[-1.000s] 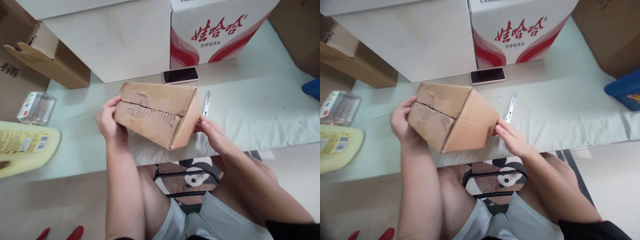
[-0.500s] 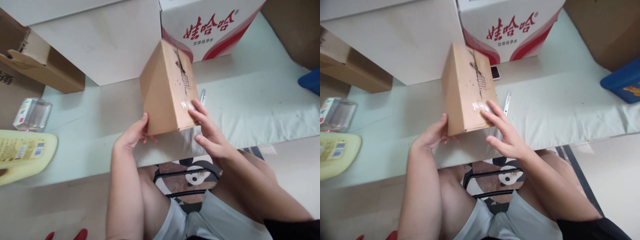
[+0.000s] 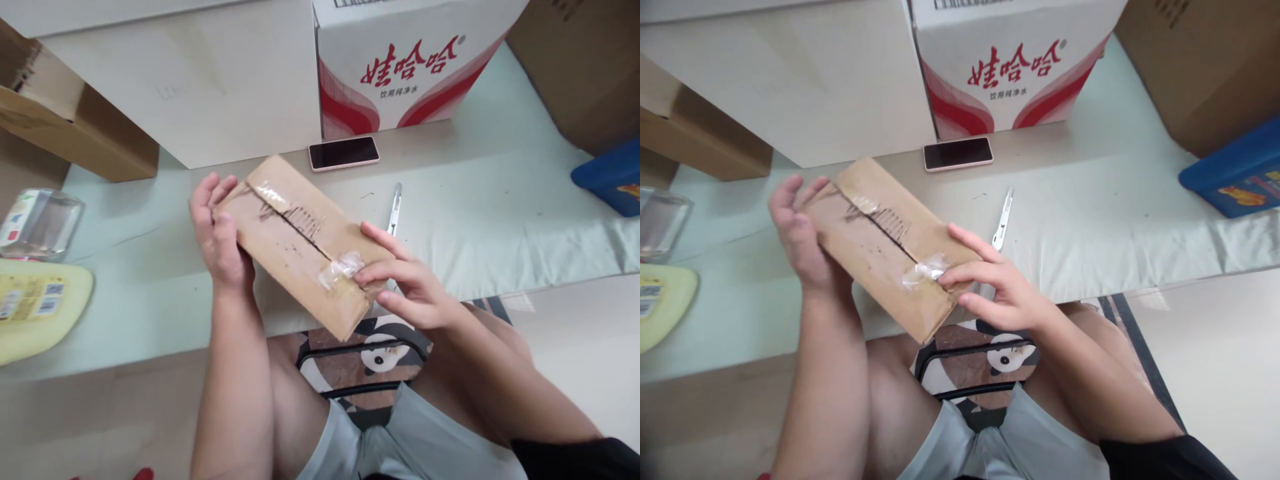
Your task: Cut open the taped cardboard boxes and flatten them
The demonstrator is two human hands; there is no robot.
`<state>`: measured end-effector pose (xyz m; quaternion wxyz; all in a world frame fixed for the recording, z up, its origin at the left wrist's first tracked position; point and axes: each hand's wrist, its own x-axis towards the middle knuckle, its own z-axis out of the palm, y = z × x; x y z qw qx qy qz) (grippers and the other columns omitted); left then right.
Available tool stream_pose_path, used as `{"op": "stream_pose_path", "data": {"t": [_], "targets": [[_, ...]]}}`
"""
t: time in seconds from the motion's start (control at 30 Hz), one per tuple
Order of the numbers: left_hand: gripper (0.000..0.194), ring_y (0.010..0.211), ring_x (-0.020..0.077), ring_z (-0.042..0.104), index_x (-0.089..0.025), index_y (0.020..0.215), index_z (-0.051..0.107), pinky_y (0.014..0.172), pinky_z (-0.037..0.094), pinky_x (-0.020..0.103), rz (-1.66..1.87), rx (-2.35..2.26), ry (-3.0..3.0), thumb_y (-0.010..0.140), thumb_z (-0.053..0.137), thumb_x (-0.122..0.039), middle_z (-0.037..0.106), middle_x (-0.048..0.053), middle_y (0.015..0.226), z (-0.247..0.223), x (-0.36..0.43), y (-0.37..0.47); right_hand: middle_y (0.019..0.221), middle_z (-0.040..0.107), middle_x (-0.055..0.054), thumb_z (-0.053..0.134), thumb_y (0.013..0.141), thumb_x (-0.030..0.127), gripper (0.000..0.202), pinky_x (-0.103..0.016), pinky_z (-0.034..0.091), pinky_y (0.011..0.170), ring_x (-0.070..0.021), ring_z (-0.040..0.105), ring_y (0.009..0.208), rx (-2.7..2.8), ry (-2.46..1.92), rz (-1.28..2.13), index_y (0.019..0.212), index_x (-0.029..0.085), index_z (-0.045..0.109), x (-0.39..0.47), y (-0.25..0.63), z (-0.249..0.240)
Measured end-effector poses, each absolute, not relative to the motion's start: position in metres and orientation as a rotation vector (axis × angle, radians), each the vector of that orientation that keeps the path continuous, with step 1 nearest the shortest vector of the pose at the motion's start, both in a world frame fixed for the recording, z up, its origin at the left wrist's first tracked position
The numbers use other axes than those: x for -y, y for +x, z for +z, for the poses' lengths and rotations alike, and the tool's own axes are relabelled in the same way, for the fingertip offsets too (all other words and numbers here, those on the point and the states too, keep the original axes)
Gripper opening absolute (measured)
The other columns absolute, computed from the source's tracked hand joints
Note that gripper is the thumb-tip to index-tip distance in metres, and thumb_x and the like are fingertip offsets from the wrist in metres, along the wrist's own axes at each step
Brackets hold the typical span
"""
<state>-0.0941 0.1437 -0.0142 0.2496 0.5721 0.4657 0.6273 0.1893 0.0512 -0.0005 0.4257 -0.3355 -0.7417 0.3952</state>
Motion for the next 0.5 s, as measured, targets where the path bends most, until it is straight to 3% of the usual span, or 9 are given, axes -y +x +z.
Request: {"op": "stream_pose_path", "data": {"t": [0.1, 0.17, 0.23, 0.33, 0.43, 0.5], "targets": [[0.048, 0.107, 0.0252, 0.065, -0.021, 0.108, 0.066, 0.102, 0.051, 0.042, 1.829, -1.249, 1.445, 0.078, 0.071, -0.058, 0.071, 0.010, 0.114, -0.009, -0.141, -0.094, 0.167, 0.040, -0.003, 0.062, 0.095, 0.043, 0.028, -0.051, 0.046, 0.117, -0.0308, 0.043, 0.152, 1.827, -0.827, 1.030, 0.118, 0.032, 0.073, -0.050, 0.187, -0.002], [0.042, 0.095, 0.0217, 0.063, -0.020, 0.100, 0.067, 0.089, 0.052, 0.039, 1.747, -1.344, 1.356, 0.074, 0.073, -0.052, 0.071, 0.008, 0.106, -0.011, -0.141, -0.095, 0.154, 0.055, -0.006, 0.056, 0.097, 0.047, 0.033, -0.051, 0.050, 0.111, -0.0294, 0.055, 0.140, 1.708, -0.925, 0.982, 0.124, 0.032, 0.068, -0.053, 0.187, -0.005], [0.039, 0.088, 0.0193, 0.061, -0.018, 0.098, 0.068, 0.081, 0.051, 0.036, 1.711, -1.364, 1.279, 0.072, 0.074, -0.047, 0.069, 0.008, 0.103, -0.013, -0.143, -0.096, 0.125, 0.070, -0.008, 0.052, 0.098, 0.044, 0.031, -0.046, 0.057, 0.094, -0.0258, 0.068, 0.110, 1.597, -1.193, 0.834, 0.121, 0.030, 0.068, -0.059, 0.190, -0.011], [0.035, 0.084, 0.0183, 0.059, -0.019, 0.097, 0.068, 0.078, 0.049, 0.035, 1.722, -1.350, 1.271, 0.072, 0.073, -0.042, 0.068, 0.007, 0.100, -0.014, -0.144, -0.096, 0.101, 0.067, -0.008, 0.056, 0.092, 0.040, 0.036, -0.041, 0.054, 0.074, -0.0194, 0.060, 0.072, 1.615, -1.718, 0.599, 0.122, 0.026, 0.070, -0.072, 0.196, -0.020], [0.032, 0.085, 0.0191, 0.060, -0.023, 0.098, 0.068, 0.079, 0.049, 0.036, 1.717, -1.343, 1.299, 0.075, 0.073, -0.045, 0.068, 0.007, 0.101, -0.014, -0.142, -0.095, 0.109, 0.063, -0.012, 0.061, 0.085, 0.043, 0.056, -0.042, 0.051, 0.069, -0.0232, 0.061, 0.075, 1.810, -1.994, 0.540, 0.138, 0.025, 0.064, -0.081, 0.201, -0.026], [0.032, 0.088, 0.0197, 0.061, -0.024, 0.099, 0.069, 0.081, 0.049, 0.036, 1.725, -1.321, 1.321, 0.076, 0.073, -0.047, 0.069, 0.007, 0.102, -0.015, -0.141, -0.096, 0.112, 0.062, -0.014, 0.059, 0.085, 0.043, 0.052, -0.041, 0.049, 0.068, -0.0273, 0.063, 0.082, 1.920, -2.063, 0.540, 0.134, 0.025, 0.066, -0.083, 0.202, -0.028]]}}
